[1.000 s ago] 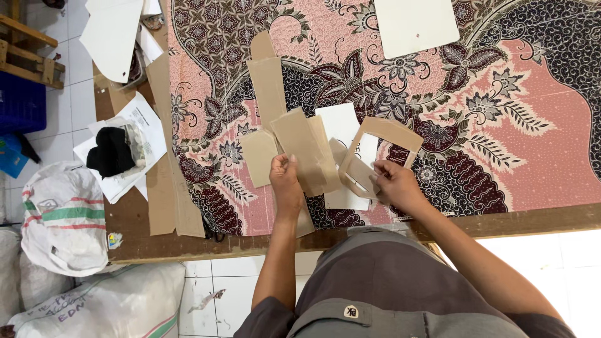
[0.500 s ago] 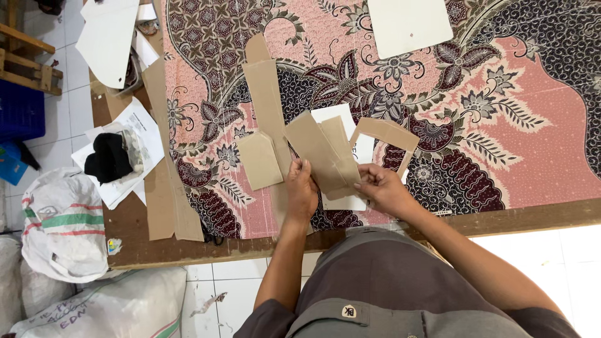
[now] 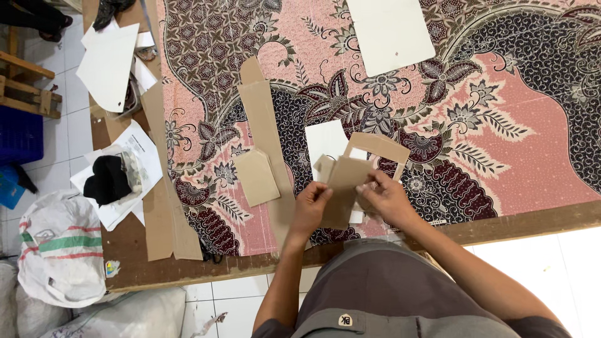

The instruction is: The person assembles small cardboard pieces on a patterned fabric-covered table. They position and align the pieces, then use a white rectangular template to mark or measure sections. The person handles the cardboard and template repeatedly, adjusting their placement throughout the clip.

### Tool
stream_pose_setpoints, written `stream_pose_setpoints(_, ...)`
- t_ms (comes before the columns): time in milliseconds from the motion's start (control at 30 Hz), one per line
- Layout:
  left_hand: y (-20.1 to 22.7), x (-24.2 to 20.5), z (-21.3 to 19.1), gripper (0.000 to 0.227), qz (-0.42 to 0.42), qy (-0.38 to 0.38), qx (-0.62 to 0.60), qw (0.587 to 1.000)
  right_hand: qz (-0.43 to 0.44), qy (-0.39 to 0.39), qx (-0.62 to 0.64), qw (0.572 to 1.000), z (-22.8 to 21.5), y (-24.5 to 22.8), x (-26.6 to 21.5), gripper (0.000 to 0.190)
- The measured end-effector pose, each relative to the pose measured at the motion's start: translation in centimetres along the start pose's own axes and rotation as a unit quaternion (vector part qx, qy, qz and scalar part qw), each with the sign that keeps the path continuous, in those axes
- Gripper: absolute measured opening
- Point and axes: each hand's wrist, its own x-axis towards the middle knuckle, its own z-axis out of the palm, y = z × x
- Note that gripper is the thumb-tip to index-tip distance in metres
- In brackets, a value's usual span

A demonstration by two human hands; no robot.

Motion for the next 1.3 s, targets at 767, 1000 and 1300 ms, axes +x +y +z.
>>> stream_pose_setpoints(767,0.9,1.6,-0.8,0.016,-0.009,-0.015,0.030,0.999,0.039,0.118,0.091,0.988,-8.5,2.8,0.3,0.007)
stream_pose_setpoints(1000,1.4,3.8,-1.9,0.041,0.028,0.075,-0.140,0.987,-0.015,0.157,0.235,0.959,-10.0,0.5,2.3,0.003)
stream_pose_setpoints(1300,2.1,4.9,-3.6,0.011,0.011,0.091,-0.298,0.950,0.128,0.079,0.019,0.988,-8.8,-0.6,2.4,0.010)
